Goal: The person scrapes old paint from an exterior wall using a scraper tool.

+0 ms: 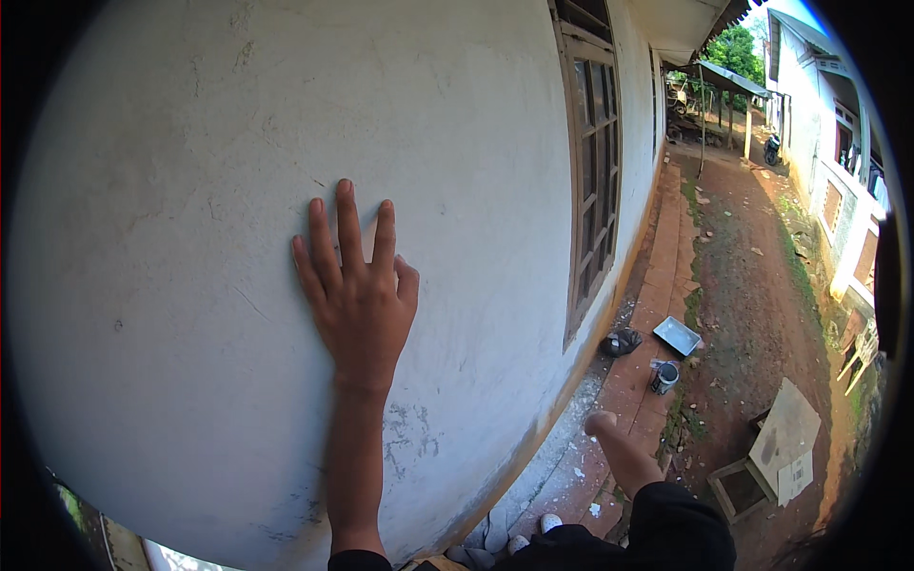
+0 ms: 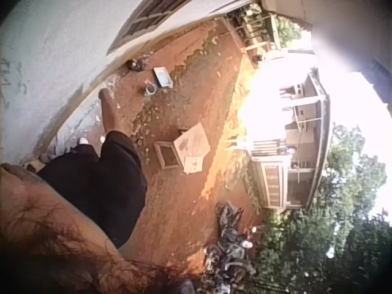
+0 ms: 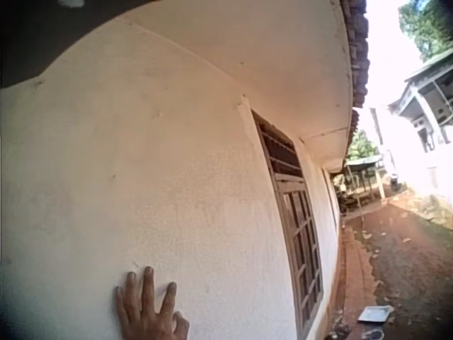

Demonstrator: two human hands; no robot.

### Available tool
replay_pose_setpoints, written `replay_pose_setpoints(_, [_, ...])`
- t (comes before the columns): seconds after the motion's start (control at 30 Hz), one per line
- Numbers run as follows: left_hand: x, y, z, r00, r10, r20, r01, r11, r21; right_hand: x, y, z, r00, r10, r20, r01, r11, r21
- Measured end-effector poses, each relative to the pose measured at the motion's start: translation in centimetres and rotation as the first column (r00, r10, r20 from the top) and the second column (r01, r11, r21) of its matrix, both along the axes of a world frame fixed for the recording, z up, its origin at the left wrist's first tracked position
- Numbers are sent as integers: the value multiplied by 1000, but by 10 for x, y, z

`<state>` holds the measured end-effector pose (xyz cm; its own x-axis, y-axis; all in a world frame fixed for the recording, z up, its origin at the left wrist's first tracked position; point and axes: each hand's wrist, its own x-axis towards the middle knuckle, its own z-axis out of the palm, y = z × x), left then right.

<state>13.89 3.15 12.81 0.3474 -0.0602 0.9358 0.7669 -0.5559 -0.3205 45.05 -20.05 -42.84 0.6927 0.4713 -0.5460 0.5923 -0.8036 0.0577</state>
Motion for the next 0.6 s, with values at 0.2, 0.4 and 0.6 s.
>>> replay_pose_setpoints(0.2, [-1,3,-5,1000,-16,-2,16,1000,-22,11,-82,-94,991,-128,-37,127,991,-32])
replay_pose_setpoints(0.4, [7,-5,-6,1000,4,-19,-4,1000,-10,33,-61,-115,782,-316,-538,476,860,186])
replay_pose_setpoints(0.6, [-6,-1,-6,1000,18,-4,-18,1000,-2,5,-45,-125,-722,299,-624,692,327,-644])
